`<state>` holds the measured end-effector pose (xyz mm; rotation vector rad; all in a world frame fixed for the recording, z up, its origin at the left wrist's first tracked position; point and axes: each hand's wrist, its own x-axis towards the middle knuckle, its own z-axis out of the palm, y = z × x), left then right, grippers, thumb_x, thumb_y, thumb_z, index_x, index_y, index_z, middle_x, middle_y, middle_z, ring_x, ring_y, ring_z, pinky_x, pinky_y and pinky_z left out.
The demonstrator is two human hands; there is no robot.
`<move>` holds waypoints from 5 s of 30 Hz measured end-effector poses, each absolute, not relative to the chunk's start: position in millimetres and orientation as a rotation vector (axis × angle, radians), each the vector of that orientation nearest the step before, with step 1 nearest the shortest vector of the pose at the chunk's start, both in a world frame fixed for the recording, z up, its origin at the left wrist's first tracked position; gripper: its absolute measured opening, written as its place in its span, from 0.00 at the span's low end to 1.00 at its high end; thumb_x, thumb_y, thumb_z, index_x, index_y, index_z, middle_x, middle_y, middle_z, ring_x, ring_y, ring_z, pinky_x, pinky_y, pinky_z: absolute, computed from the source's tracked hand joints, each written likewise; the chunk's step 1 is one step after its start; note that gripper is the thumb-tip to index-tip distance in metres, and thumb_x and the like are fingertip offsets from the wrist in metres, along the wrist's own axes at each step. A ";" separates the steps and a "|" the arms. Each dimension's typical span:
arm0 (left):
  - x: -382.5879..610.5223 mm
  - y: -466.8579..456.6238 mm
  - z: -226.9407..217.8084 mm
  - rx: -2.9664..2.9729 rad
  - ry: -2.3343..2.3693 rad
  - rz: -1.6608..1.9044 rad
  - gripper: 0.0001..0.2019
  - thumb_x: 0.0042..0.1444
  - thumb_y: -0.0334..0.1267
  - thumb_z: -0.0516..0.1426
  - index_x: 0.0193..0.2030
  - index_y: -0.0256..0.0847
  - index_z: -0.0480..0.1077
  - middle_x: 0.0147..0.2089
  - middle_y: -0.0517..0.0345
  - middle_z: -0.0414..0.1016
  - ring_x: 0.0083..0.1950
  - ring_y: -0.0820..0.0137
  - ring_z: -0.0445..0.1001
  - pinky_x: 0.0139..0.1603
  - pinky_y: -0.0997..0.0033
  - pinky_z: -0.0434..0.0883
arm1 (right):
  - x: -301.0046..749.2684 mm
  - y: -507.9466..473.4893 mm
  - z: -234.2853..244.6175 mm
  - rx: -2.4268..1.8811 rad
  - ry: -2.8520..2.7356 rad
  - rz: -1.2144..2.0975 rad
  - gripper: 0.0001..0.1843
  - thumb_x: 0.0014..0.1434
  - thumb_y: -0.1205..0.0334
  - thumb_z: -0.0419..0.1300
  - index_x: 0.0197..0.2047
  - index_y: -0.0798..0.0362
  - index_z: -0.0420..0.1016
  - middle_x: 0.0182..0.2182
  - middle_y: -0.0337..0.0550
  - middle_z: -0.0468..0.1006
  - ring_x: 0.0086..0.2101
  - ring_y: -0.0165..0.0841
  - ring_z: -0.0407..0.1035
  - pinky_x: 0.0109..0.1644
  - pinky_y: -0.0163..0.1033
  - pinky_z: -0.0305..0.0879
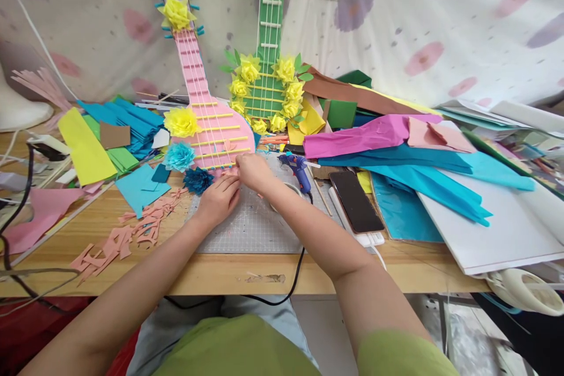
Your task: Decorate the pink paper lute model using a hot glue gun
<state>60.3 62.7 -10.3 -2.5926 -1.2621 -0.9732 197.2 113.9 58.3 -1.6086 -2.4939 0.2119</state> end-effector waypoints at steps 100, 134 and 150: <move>31.1 123.1 56.3 -2.232 -1.718 -1.262 0.09 0.58 0.38 0.50 0.33 0.40 0.69 0.36 0.51 0.72 0.42 0.64 0.69 0.46 0.63 0.66 | 277.1 86.2 24.0 -1.386 -1.761 0.780 0.09 0.50 0.56 0.58 0.30 0.52 0.75 0.29 0.41 0.76 0.29 0.31 0.67 0.35 0.36 0.61; 45.6 154.9 94.6 -2.565 -2.073 -0.843 0.18 0.59 0.47 0.47 0.25 0.39 0.67 0.31 0.53 0.75 0.35 0.65 0.72 0.37 0.67 0.65 | 334.3 95.2 -22.3 -1.685 -1.577 0.327 0.30 0.50 0.34 0.54 0.38 0.55 0.71 0.36 0.50 0.73 0.38 0.39 0.67 0.43 0.43 0.63; 47.4 177.4 83.6 -2.609 -1.555 -0.406 0.03 0.50 0.35 0.56 0.32 0.41 0.69 0.35 0.52 0.74 0.40 0.63 0.70 0.40 0.65 0.64 | 330.8 95.1 -23.7 -1.758 -1.610 0.411 0.22 0.52 0.39 0.53 0.30 0.51 0.65 0.34 0.46 0.72 0.37 0.38 0.66 0.43 0.42 0.62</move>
